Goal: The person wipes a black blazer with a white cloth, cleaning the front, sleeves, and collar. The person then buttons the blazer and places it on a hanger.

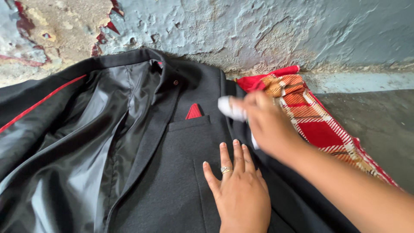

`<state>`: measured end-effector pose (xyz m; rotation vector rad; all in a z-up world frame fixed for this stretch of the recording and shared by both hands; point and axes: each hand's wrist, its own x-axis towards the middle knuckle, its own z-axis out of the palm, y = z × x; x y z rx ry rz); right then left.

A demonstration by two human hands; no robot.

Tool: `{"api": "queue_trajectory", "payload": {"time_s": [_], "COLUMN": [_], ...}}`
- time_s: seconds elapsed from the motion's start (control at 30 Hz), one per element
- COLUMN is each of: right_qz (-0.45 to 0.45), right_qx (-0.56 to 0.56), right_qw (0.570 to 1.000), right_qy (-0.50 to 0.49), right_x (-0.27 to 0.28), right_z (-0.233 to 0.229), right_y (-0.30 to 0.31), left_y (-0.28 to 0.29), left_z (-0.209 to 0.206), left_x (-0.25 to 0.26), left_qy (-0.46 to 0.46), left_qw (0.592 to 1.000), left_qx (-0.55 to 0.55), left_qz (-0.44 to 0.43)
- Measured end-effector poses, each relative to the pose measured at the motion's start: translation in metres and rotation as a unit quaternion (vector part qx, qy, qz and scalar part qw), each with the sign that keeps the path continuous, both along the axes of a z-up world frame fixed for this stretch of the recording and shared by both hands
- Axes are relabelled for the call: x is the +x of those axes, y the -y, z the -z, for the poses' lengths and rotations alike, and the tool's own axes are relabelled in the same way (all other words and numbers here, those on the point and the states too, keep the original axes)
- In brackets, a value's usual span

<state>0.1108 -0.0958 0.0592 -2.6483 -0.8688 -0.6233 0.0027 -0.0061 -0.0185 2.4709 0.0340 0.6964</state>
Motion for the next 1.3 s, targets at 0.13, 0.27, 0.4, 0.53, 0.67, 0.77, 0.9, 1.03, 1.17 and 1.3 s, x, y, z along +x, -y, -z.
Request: {"api": "queue_trajectory", "payload": {"time_s": [0.13, 0.27, 0.4, 0.53, 0.67, 0.77, 0.9, 1.03, 1.17, 1.3], "right_qz": [-0.077, -0.056, 0.012, 0.066, 0.079, 0.014, -0.027, -0.027, 0.063, 0.068], "right_qx": [-0.021, -0.058, -0.069, -0.068, -0.034, 0.048, -0.144, -0.158, -0.123, -0.109], "right_qw": [0.997, 0.997, 0.998, 0.995, 0.994, 0.999, 0.988, 0.987, 0.99, 0.991], "right_qy": [-0.016, 0.009, 0.0, 0.005, 0.065, -0.01, -0.041, 0.003, 0.0, -0.026], "right_x": [-0.088, -0.058, 0.028, 0.089, 0.09, 0.036, -0.069, -0.071, 0.004, 0.067], "right_z": [0.007, 0.025, 0.035, 0.029, 0.016, 0.0, 0.001, 0.013, 0.026, 0.02], "right_y": [0.019, 0.03, 0.022, 0.018, 0.013, 0.014, 0.022, 0.025, 0.034, 0.04], "left_y": [-0.001, 0.002, 0.007, 0.007, 0.004, 0.001, 0.0, 0.0, 0.007, 0.011], "left_z": [-0.002, -0.001, -0.003, -0.004, -0.005, -0.007, -0.006, -0.009, -0.007, -0.004], "left_x": [-0.003, -0.003, -0.001, -0.002, -0.003, -0.003, -0.008, -0.004, -0.003, -0.003], "left_qy": [-0.022, -0.036, -0.014, -0.037, -0.034, -0.02, -0.009, -0.066, -0.009, -0.013], "left_qw": [0.999, 0.999, 0.999, 0.997, 0.999, 1.0, 1.0, 0.998, 0.998, 0.996], "left_qx": [-0.015, -0.008, 0.036, 0.056, 0.029, 0.014, 0.003, -0.007, 0.052, 0.075], "left_qz": [0.025, 0.012, -0.023, -0.024, -0.012, -0.009, 0.001, 0.018, -0.032, -0.044]}}
